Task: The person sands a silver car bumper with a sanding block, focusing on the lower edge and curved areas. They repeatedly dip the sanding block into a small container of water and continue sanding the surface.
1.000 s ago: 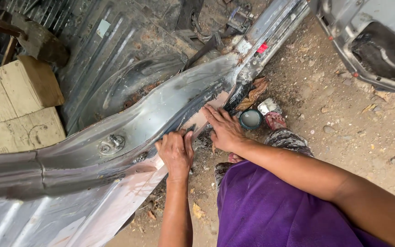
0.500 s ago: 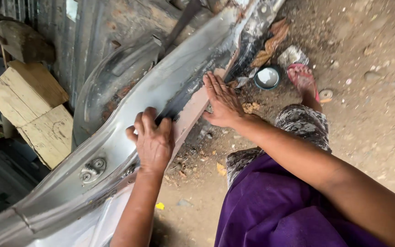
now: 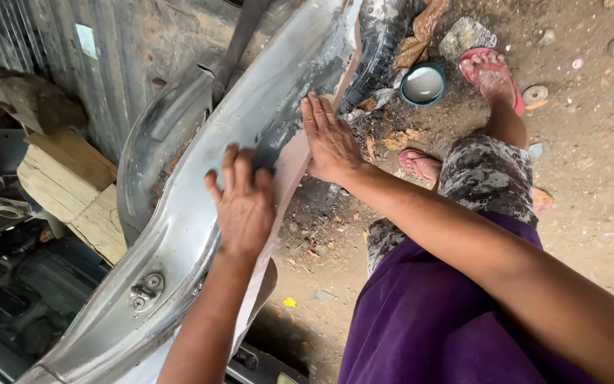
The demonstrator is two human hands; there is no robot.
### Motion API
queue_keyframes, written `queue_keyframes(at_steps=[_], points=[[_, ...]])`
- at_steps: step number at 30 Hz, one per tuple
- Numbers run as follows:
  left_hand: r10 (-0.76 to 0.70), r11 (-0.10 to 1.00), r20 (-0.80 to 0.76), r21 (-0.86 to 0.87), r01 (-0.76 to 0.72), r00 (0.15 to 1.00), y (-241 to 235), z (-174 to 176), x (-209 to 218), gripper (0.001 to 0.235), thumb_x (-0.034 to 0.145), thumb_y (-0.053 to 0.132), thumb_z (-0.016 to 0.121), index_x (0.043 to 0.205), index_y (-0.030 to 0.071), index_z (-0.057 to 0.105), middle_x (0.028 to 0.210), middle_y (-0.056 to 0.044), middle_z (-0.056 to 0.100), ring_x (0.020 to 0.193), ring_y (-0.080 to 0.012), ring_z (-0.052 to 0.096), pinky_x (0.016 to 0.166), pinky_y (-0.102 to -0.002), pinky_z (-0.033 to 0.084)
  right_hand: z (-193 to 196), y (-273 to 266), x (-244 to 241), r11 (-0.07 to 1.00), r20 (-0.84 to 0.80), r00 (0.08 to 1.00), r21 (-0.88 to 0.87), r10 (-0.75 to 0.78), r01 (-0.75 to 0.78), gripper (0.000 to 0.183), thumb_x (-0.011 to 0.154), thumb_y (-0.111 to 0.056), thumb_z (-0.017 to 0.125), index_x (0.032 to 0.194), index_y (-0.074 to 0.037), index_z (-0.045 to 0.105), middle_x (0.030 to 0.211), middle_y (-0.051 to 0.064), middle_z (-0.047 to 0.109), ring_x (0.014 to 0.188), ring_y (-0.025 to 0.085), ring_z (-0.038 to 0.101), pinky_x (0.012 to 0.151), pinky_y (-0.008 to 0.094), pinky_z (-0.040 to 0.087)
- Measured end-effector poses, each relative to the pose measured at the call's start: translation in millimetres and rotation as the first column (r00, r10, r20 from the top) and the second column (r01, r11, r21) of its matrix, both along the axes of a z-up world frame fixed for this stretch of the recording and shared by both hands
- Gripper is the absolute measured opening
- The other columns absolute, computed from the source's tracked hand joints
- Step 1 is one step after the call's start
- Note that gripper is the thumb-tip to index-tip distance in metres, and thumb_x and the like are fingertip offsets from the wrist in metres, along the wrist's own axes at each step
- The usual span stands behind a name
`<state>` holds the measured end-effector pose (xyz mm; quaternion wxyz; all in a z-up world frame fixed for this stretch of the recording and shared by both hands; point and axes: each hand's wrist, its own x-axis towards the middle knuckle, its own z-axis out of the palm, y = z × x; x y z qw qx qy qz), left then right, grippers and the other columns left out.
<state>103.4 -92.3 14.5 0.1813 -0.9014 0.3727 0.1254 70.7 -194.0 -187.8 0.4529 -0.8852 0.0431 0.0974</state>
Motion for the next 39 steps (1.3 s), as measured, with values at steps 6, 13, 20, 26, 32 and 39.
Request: queue_keyframes(at_steps=[6, 13, 20, 26, 32, 39], points=[[-0.132, 0.991, -0.010, 0.026, 0.132, 0.991, -19, -49, 24, 0.018, 0.106, 0.022, 0.056, 0.096, 0.007, 0.059, 0.124, -0.017, 0.050, 0.144, -0.0405, 0.034, 0.101, -0.061, 0.029, 9, -6, 1, 0.997, -0.067, 0.996, -0.056, 0.057, -0.061, 0.121, 0.069, -0.016, 0.086, 0.161, 0.004, 0.009, 0.166, 0.029, 0.019, 0.150, 0.042, 0.031, 0.092, 0.050, 0.057], [-0.112, 0.990, 0.014, 0.087, 0.110, 0.994, -2, -5, 8, 0.018, 0.103, 0.022, 0.058, 0.094, 0.007, 0.061, 0.128, -0.015, 0.048, 0.145, -0.0401, 0.035, 0.101, -0.060, 0.027, -4, -7, 5, 0.984, -0.045, 0.991, -0.119, 0.125, -0.130, 0.119, 0.072, -0.021, 0.086, 0.161, 0.004, 0.011, 0.165, 0.028, 0.021, 0.149, 0.040, 0.032, 0.084, 0.050, 0.060], [-0.126, 0.973, 0.086, 0.206, 0.106, 0.988, -45, -72, 35, 0.022, 0.107, 0.024, 0.057, 0.091, 0.012, 0.065, 0.133, -0.012, 0.051, 0.147, -0.0323, 0.030, 0.105, -0.055, 0.024, -3, -5, 4, 0.990, -0.101, 0.989, -0.084, 0.104, -0.113, 0.117, 0.074, -0.016, 0.086, 0.162, 0.002, 0.010, 0.167, 0.026, 0.019, 0.151, 0.038, 0.030, 0.089, 0.047, 0.058], [-0.131, 0.983, 0.012, 0.131, 0.128, 0.991, 7, 7, 5, 0.016, 0.100, 0.020, 0.059, 0.090, 0.007, 0.059, 0.136, -0.020, 0.047, 0.148, -0.0449, 0.031, 0.101, -0.063, 0.023, -12, -8, 5, 0.997, -0.038, 0.997, -0.031, 0.067, -0.068, 0.121, 0.070, -0.023, 0.089, 0.162, 0.002, 0.014, 0.166, 0.027, 0.020, 0.150, 0.042, 0.031, 0.094, 0.053, 0.055], [-0.097, 0.979, -0.033, 0.178, 0.101, 0.995, -29, -67, 32, 0.023, 0.109, 0.026, 0.052, 0.102, 0.010, 0.067, 0.141, -0.014, 0.047, 0.152, -0.0375, 0.024, 0.108, -0.063, 0.025, -18, 0, 7, 0.995, -0.090, 0.995, -0.085, 0.046, -0.053, 0.118, 0.074, -0.018, 0.087, 0.163, 0.001, 0.012, 0.168, 0.025, 0.019, 0.152, 0.038, 0.029, 0.099, 0.048, 0.053], [-0.070, 0.992, -0.037, 0.103, 0.074, 0.997, -2, 0, 3, 0.020, 0.104, 0.023, 0.054, 0.097, 0.007, 0.062, 0.133, -0.018, 0.048, 0.149, -0.0446, 0.029, 0.102, -0.067, 0.025, -26, 2, 11, 0.999, -0.072, 0.997, -0.045, 0.027, -0.030, 0.116, 0.071, -0.009, 0.083, 0.162, 0.003, 0.012, 0.165, 0.029, 0.025, 0.149, 0.042, 0.035, 0.092, 0.051, 0.056]])
